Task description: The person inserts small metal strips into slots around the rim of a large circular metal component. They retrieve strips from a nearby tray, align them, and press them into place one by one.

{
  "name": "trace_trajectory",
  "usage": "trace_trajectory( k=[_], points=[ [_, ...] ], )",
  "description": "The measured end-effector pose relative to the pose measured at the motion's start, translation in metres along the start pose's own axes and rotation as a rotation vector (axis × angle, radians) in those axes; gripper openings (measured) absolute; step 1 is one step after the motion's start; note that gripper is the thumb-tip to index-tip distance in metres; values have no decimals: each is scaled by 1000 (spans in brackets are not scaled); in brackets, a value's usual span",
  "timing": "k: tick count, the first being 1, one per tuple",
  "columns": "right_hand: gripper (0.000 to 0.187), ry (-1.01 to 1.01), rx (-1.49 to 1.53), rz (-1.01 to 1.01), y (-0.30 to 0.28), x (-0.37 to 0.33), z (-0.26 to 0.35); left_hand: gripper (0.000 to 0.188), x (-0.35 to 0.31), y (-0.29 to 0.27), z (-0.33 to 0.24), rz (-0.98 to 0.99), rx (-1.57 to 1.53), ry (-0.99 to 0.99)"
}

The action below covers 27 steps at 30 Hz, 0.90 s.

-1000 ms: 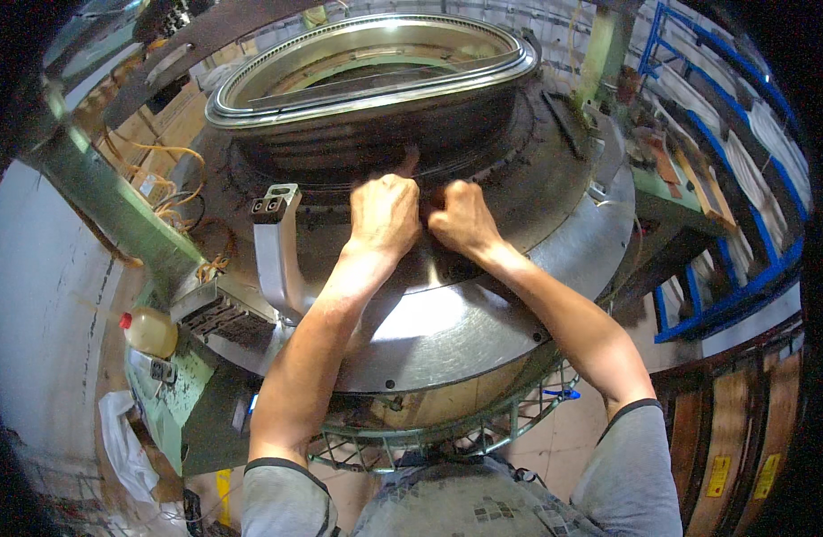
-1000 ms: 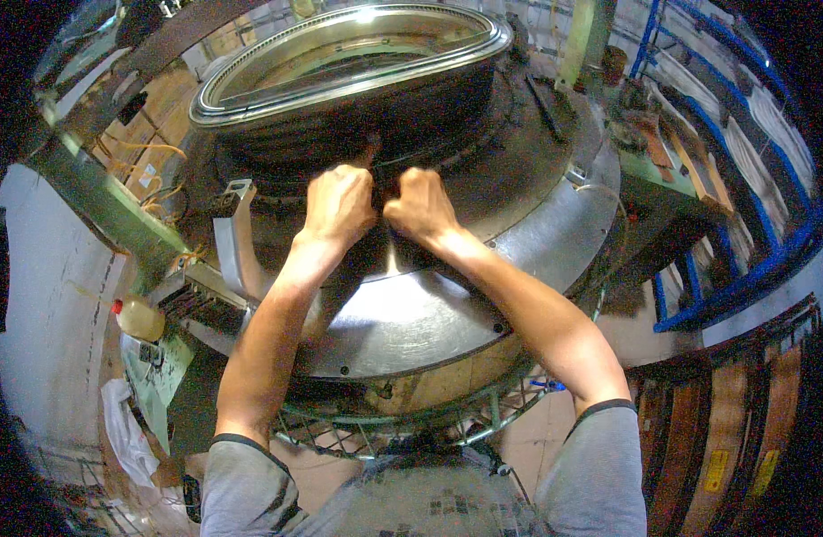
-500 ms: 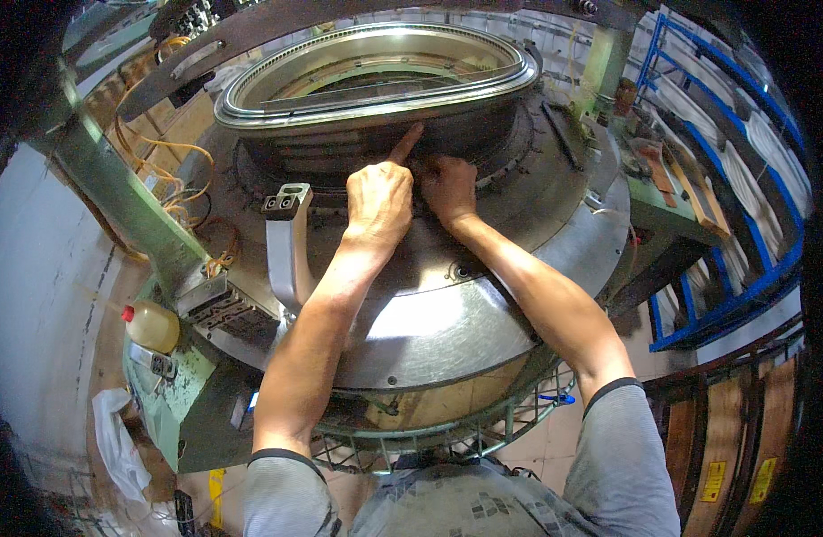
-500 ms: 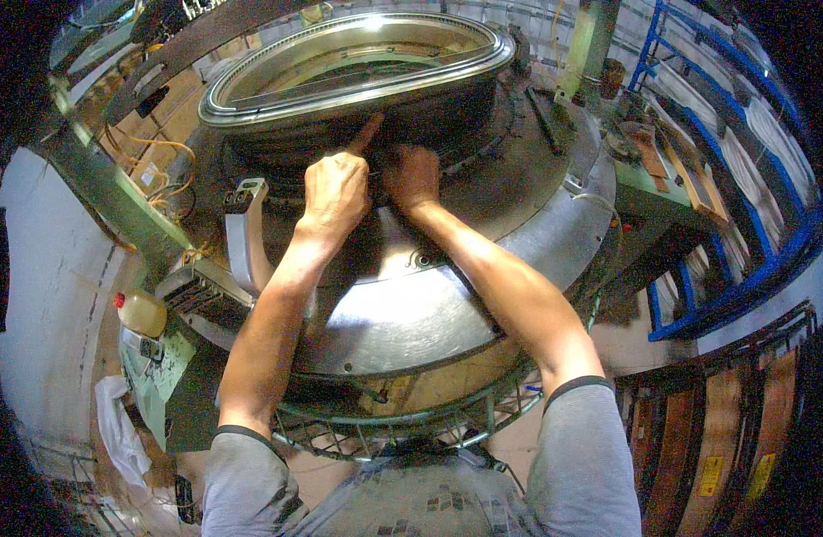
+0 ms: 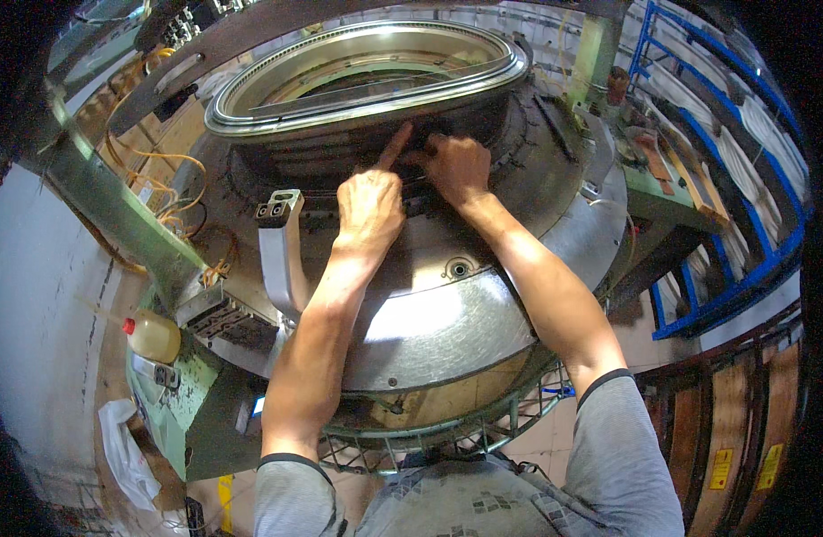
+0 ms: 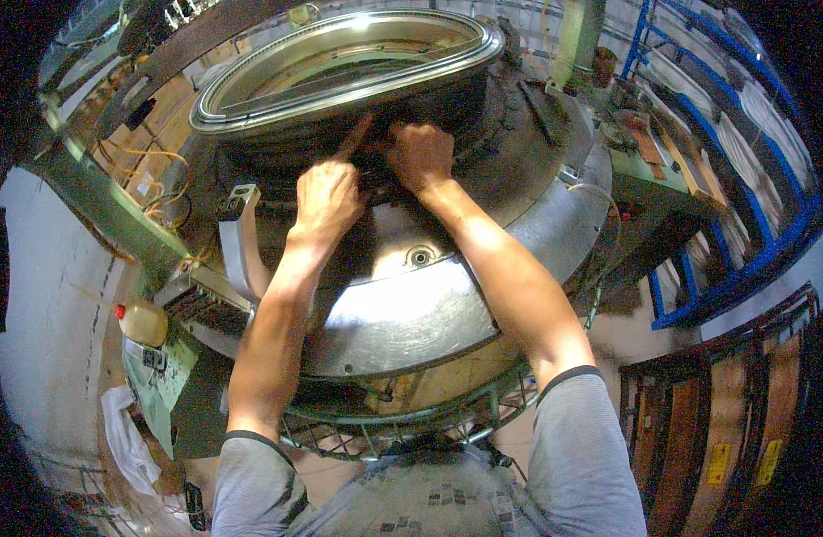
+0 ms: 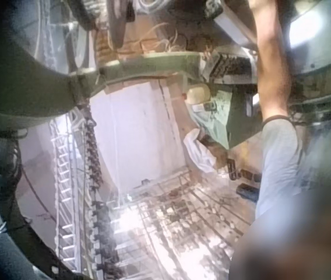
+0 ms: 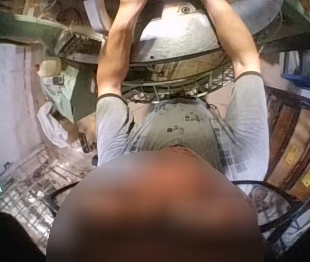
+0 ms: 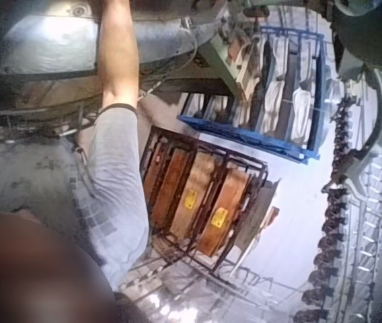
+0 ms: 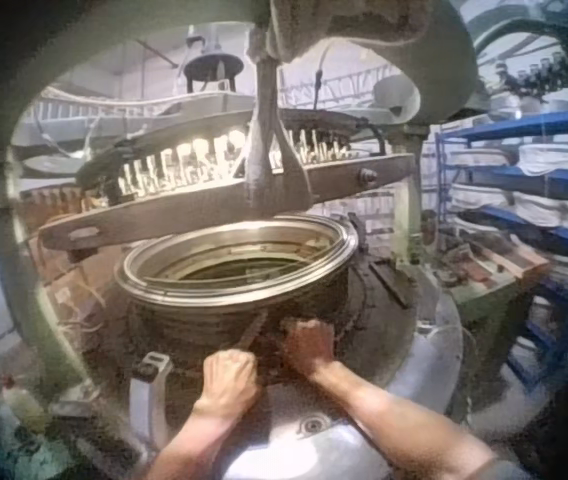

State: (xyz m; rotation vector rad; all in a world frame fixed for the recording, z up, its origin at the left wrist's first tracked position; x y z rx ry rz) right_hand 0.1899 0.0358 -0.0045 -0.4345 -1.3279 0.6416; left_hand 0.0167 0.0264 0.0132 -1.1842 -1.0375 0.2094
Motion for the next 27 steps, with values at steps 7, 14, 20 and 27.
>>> trace_trajectory(
  k=[7,14,20,27],
  points=[
    [37,332,779,247,12,-5,2,86,-5,-5,-6,-16,-1,-50],
    [11,758,1518,411,15,-13,5,52,-6,-7,-8,-37,-57,-62],
    [14,747,1614,333,11,-6,7,29,-8,-4,-10,-69,-93,-52],
    [24,684,1573,474,20,-7,4,15,-8,-12,-11,-92,-124,-13]
  ],
)
Point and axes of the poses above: each hand's wrist, its own x-axis towards the middle knuckle, its own y-axis out of the palm, z = x × y, the point moved 1 cm from there along x, towards the middle knuckle, and after that the axes turned 1 degree about -z, right-handed, at the moved point
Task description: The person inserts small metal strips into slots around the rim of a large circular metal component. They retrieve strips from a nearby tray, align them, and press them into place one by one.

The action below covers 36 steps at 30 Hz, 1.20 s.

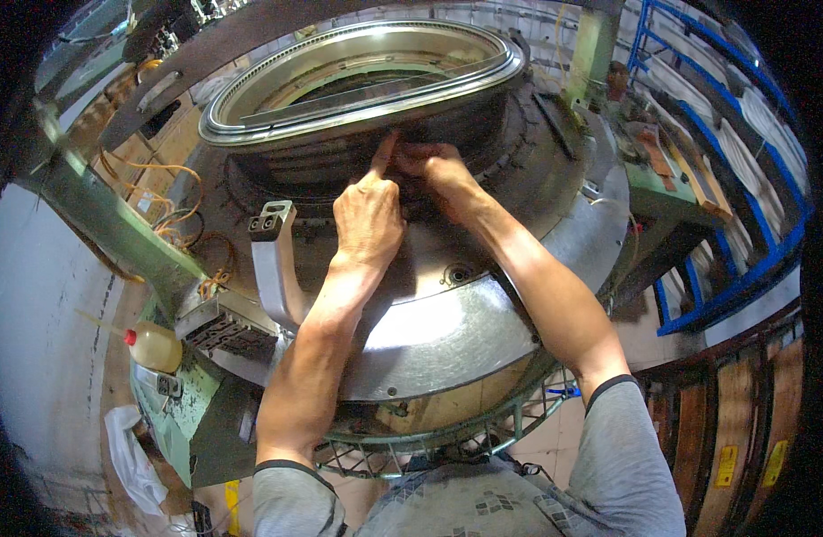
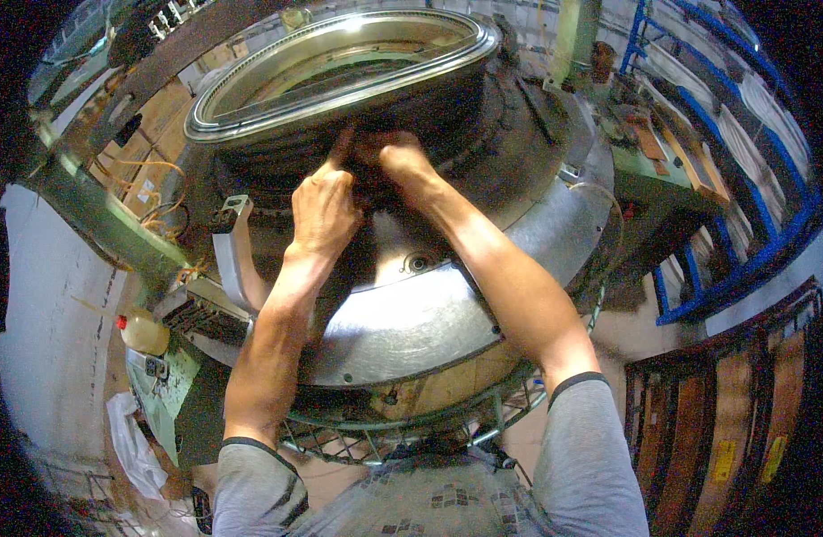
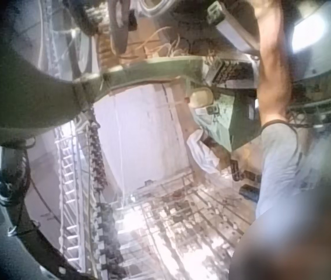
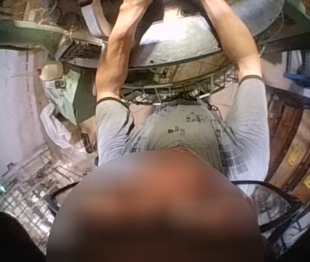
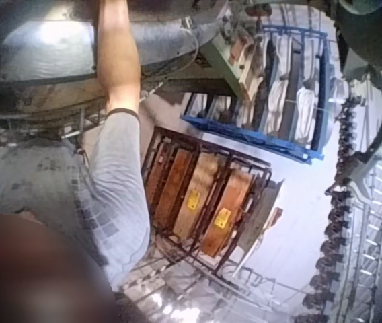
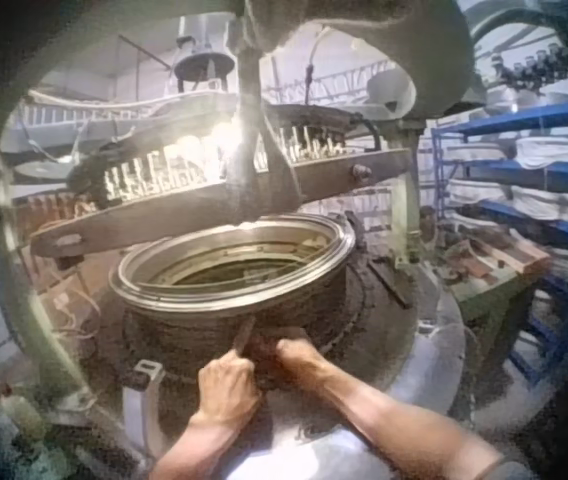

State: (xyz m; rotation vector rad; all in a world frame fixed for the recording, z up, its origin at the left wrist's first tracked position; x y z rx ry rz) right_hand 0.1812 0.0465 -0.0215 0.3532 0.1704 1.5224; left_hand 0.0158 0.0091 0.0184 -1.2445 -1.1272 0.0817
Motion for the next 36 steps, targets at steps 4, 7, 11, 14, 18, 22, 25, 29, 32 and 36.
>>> trace_trajectory(
  k=[4,7,11,14,18,22,25,29,32,36],
  points=[
    [23,-90,-23,-167,-20,-2,10,8,-5,-8,-7,-94,43,3],
    [22,-253,-646,-437,-29,-8,18,8,-5,-10,-6,-47,40,-96],
    [42,-427,-1177,-379,-10,-10,16,7,-6,-5,-5,-46,81,-99],
    [46,-353,-1335,-436,2,-12,15,9,-8,-1,-4,11,33,-177],
    [44,-321,-1453,-448,-2,-15,18,10,-9,0,-2,10,24,-192],
    [41,-357,-1487,-406,-10,-17,17,11,-8,0,-2,27,15,-202],
    [31,-595,-1397,-398,-10,-18,19,11,-9,0,-2,49,-7,-213],
    [15,-1120,-1397,-398,-4,-14,27,10,-9,0,-4,76,2,-216],
    [12,-1244,-1454,-334,-1,-5,31,10,-8,1,-4,103,14,-230],
    [16,-1338,-1431,-314,-4,0,27,10,-9,4,-2,75,38,-211]
  ],
)
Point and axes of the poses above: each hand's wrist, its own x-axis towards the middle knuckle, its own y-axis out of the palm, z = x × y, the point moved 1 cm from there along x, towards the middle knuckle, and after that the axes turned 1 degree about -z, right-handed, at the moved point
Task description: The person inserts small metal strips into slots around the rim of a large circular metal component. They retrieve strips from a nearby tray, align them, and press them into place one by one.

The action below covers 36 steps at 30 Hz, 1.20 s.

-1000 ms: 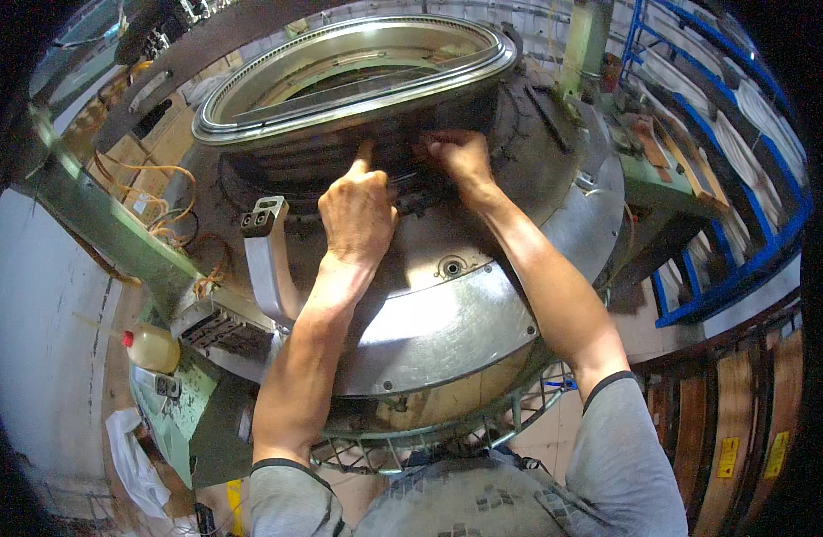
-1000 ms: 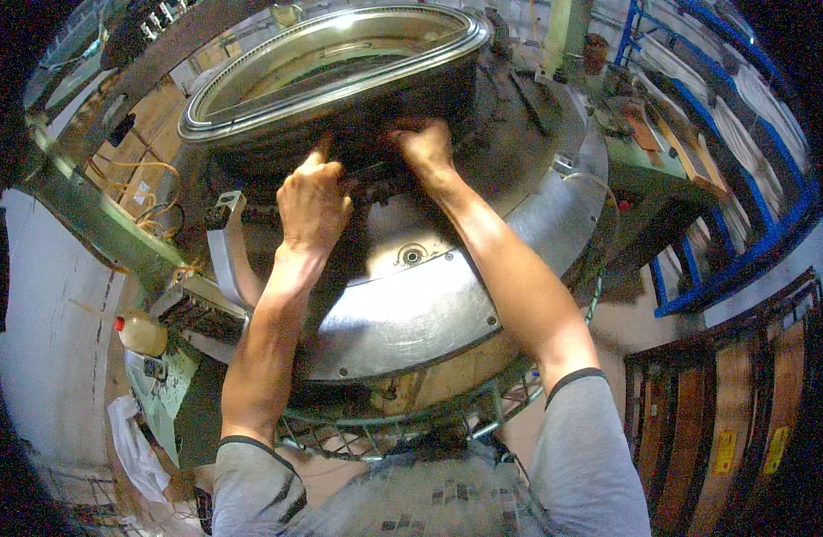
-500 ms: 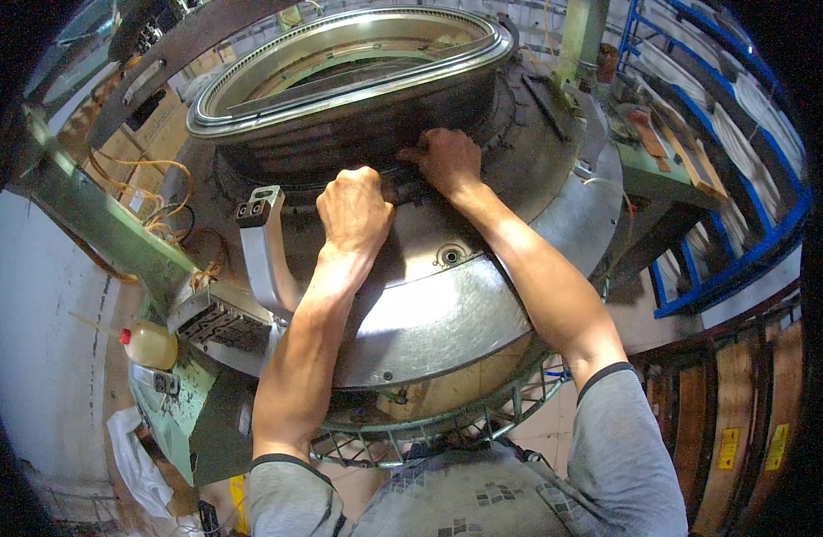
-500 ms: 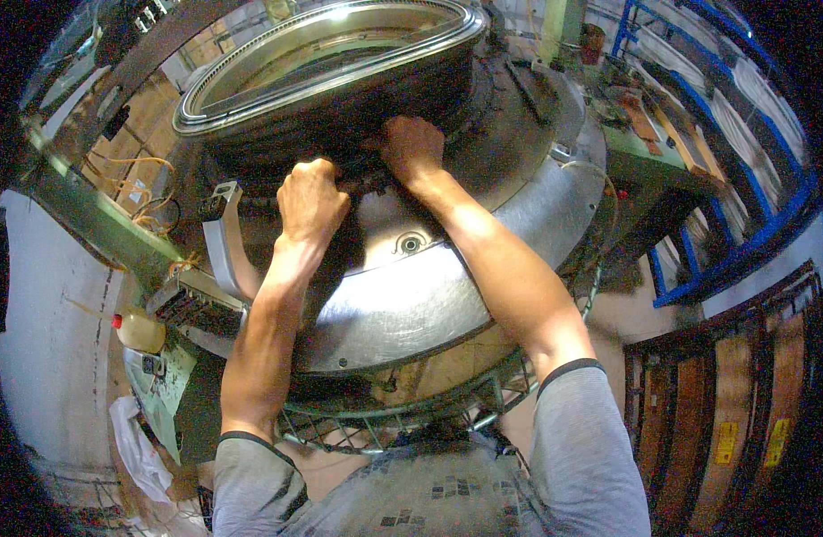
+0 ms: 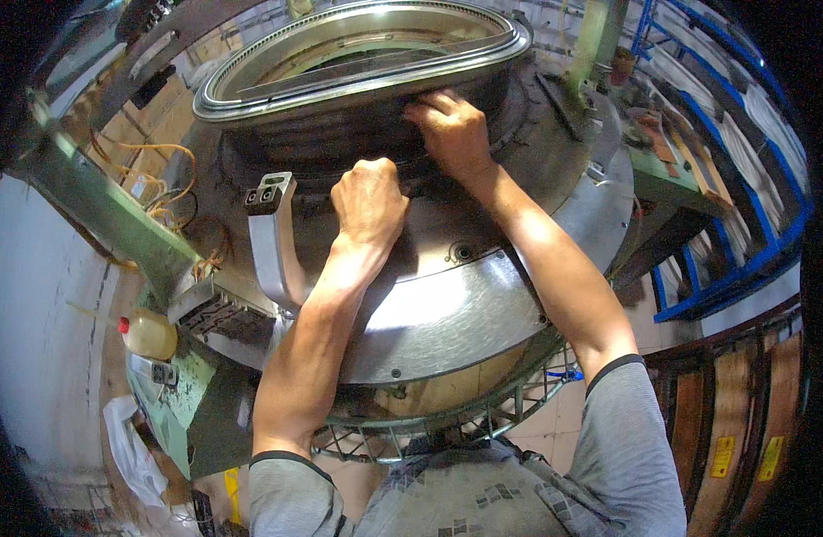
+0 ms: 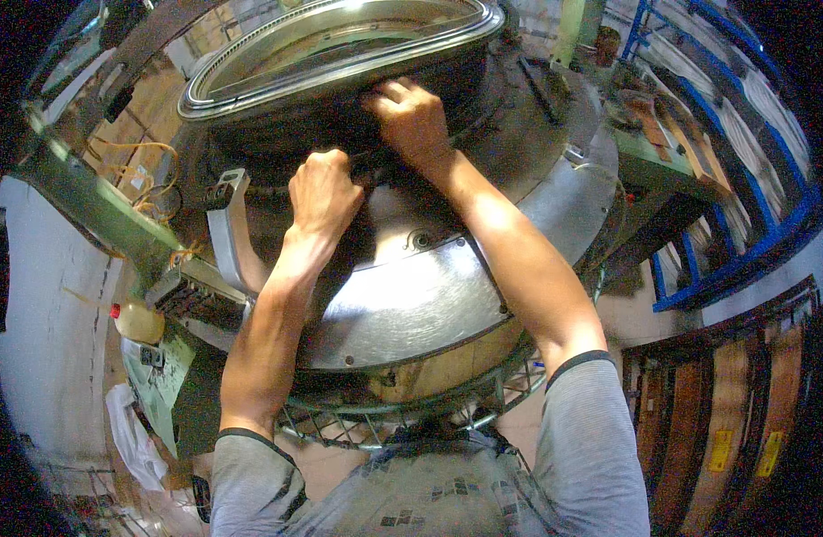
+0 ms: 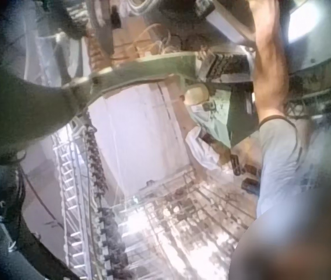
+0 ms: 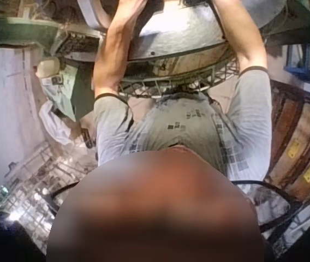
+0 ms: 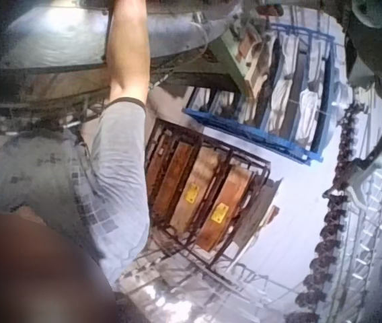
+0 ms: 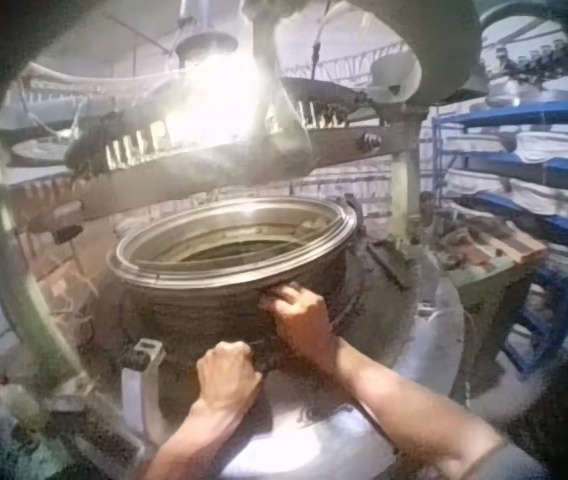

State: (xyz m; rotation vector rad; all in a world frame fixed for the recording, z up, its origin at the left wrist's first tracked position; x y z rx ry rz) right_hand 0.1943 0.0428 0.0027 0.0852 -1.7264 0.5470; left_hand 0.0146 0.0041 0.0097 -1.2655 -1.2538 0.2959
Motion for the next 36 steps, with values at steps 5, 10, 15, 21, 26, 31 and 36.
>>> trace_trajectory(
  k=[5,10,15,21,26,31,36],
  points=[
    [25,-106,26,149,-5,-12,1,10,-1,2,1,-11,-43,-11],
    [20,-2,-5,86,-4,-4,-2,12,1,1,0,3,-9,-16],
    [18,29,-28,-21,2,-2,-1,12,0,1,-1,9,-1,-16],
    [13,-120,-44,128,-2,-14,1,12,0,0,-3,40,-23,-25],
    [26,249,-105,-35,3,-6,-2,12,1,3,-1,19,-24,-34],
    [30,312,-67,135,-16,8,3,10,1,11,3,38,-31,121],
    [17,398,172,219,-127,-8,-3,17,0,16,4,114,-39,294]
  ],
)
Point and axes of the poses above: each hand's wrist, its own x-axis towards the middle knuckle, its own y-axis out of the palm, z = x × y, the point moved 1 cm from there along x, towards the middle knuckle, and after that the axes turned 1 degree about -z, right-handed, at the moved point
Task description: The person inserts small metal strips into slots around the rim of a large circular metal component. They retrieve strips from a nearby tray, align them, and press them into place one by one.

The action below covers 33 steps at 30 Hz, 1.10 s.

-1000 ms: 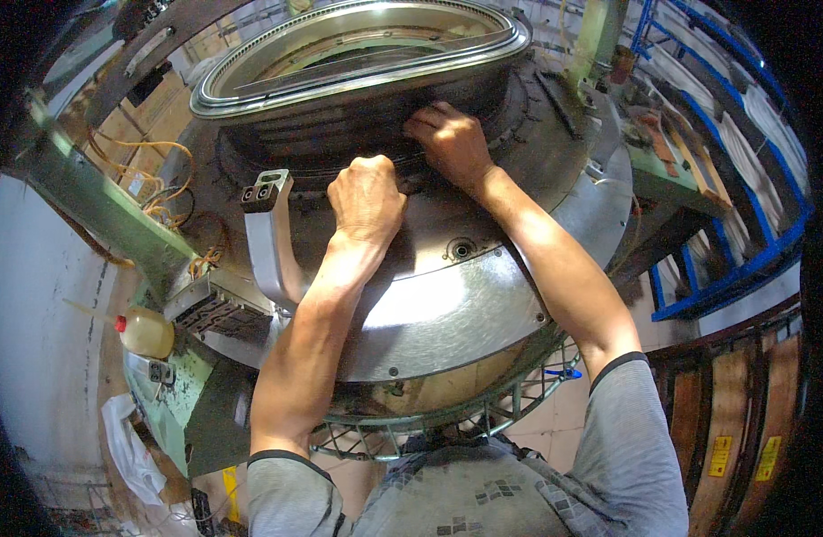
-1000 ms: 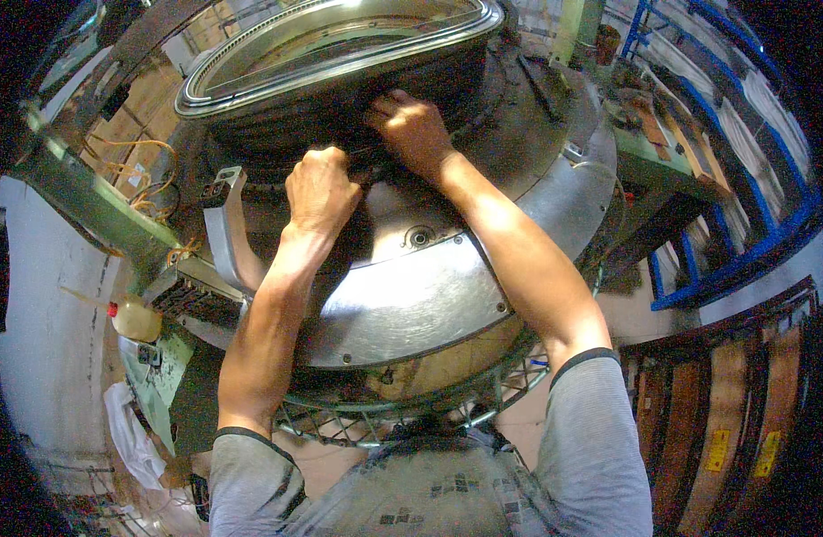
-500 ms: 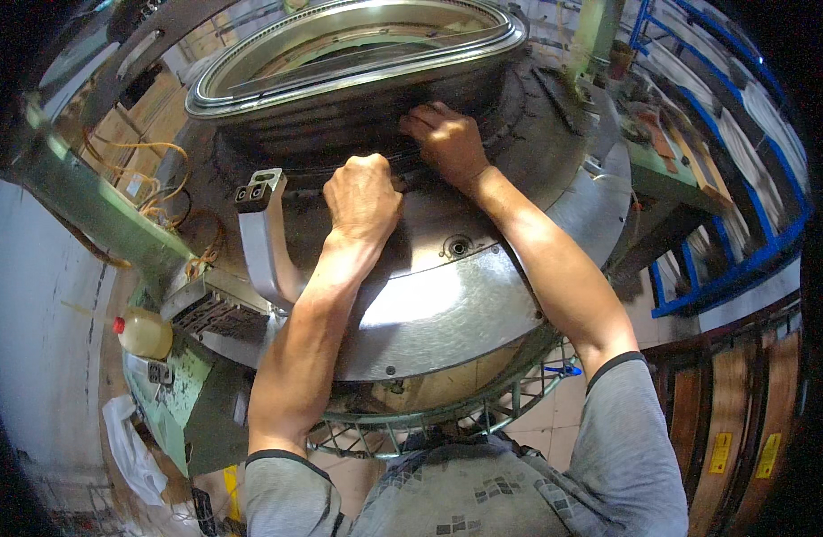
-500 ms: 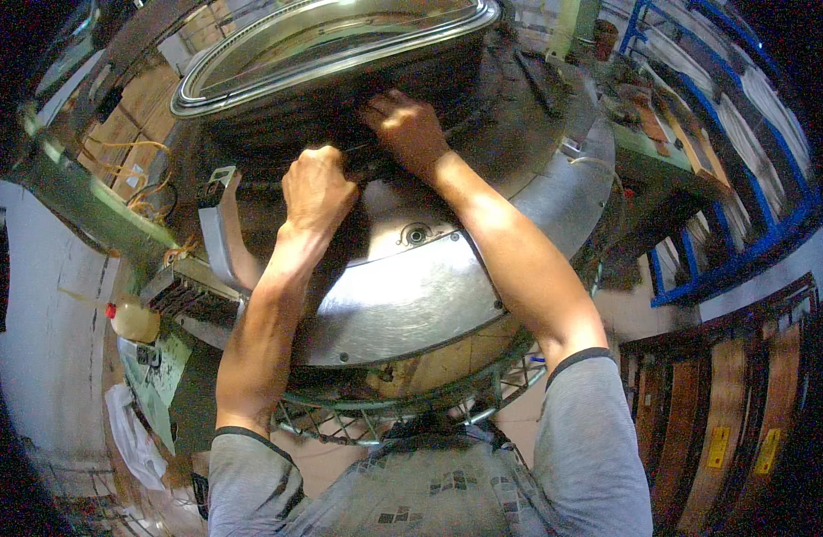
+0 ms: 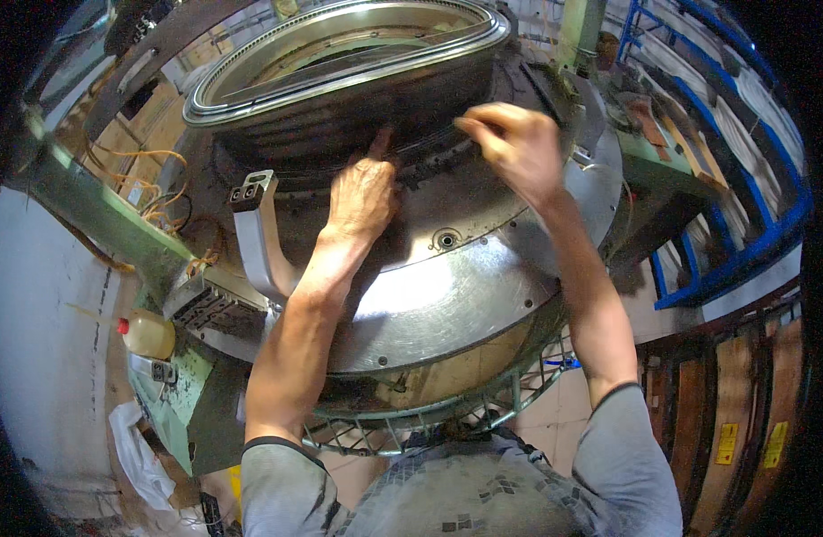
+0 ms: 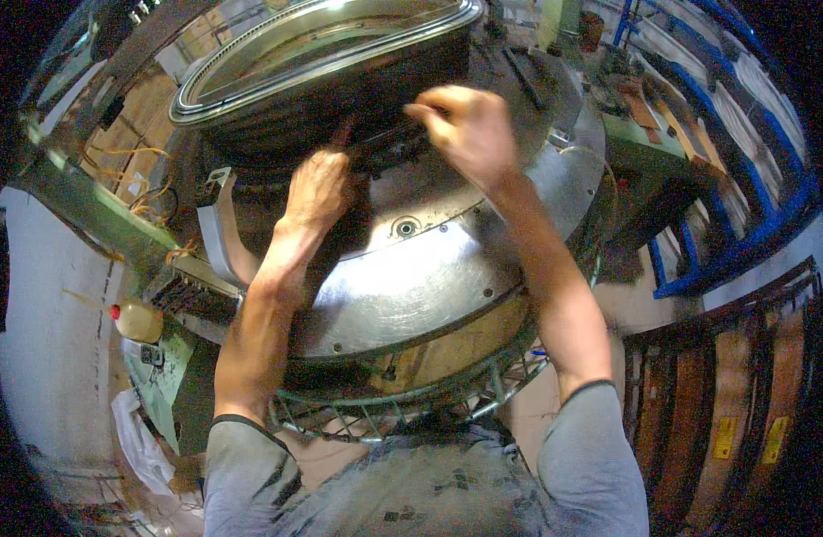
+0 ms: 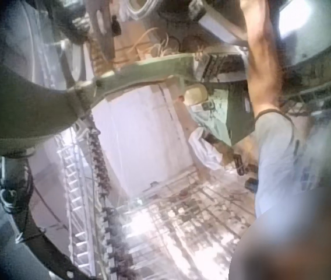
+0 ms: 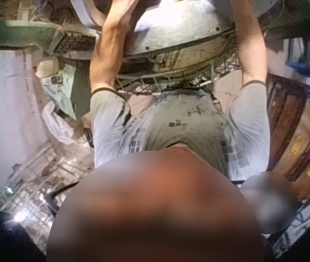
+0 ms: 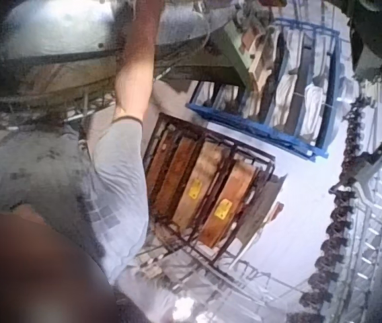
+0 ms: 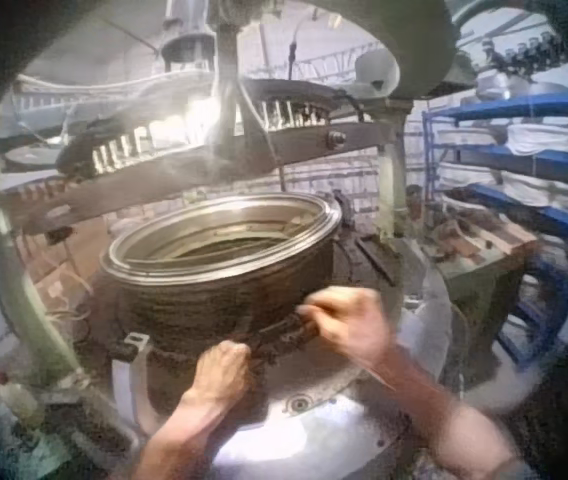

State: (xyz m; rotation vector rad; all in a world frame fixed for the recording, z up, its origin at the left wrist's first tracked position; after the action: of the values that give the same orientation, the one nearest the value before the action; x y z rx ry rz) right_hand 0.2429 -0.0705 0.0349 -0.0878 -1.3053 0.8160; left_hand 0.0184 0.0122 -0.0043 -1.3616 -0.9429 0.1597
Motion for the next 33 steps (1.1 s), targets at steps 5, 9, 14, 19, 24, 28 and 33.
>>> trace_trajectory(
  k=[5,9,14,19,24,28,33],
  points=[
    [9,493,24,-283,-107,-208,-25,45,0,6,6,-68,63,35],
    [53,1072,-357,-174,-128,-403,-57,44,-1,16,17,-10,180,104],
    [75,1042,-265,302,-105,-563,-30,53,-10,30,21,-75,311,188],
    [61,1087,-111,60,-106,-607,-71,57,-12,24,20,-45,354,221],
    [26,1135,64,145,-119,-610,-93,49,-3,10,9,72,256,64],
    [28,1315,451,-622,-135,-565,-63,39,-2,4,3,64,142,51],
    [44,1337,1061,-463,-204,-403,8,26,3,1,11,-42,87,24]
  ],
)
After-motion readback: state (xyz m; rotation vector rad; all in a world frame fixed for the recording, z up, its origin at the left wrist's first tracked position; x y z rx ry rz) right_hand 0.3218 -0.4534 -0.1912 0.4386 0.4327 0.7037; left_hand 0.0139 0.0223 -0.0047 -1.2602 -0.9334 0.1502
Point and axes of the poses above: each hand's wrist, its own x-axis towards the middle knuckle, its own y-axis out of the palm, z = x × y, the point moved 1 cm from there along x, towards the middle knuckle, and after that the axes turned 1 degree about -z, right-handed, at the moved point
